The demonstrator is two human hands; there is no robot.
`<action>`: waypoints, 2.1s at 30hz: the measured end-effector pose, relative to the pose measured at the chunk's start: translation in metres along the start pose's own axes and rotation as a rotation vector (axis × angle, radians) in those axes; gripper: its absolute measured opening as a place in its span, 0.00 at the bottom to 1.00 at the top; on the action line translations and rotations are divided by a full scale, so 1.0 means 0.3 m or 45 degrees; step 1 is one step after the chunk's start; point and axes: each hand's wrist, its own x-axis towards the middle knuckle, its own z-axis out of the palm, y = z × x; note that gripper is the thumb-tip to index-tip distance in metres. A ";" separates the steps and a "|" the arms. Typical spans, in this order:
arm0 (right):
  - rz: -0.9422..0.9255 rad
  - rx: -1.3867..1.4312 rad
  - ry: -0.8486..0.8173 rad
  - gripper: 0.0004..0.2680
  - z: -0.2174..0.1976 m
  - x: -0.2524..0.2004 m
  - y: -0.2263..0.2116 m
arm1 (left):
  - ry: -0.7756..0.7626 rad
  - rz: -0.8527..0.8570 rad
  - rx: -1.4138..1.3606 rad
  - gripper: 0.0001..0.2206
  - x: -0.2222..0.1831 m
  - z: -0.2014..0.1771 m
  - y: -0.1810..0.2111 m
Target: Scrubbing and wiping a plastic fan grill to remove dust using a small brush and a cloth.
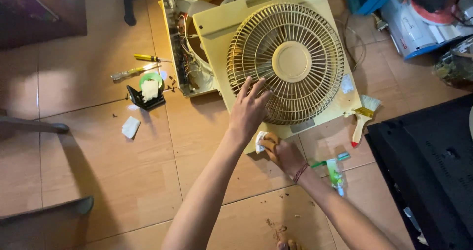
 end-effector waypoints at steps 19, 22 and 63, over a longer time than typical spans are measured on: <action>-0.253 -0.111 -0.480 0.06 -0.200 0.073 -0.077 | -0.127 -0.049 0.064 0.28 -0.032 0.009 0.027; 0.008 -0.068 -0.727 0.04 -0.281 0.143 -0.076 | -0.105 -0.038 0.076 0.25 -0.040 0.014 0.029; 0.425 0.508 -0.252 0.09 -0.153 0.054 -0.184 | 0.313 -0.481 -0.829 0.20 -0.108 -0.034 -0.150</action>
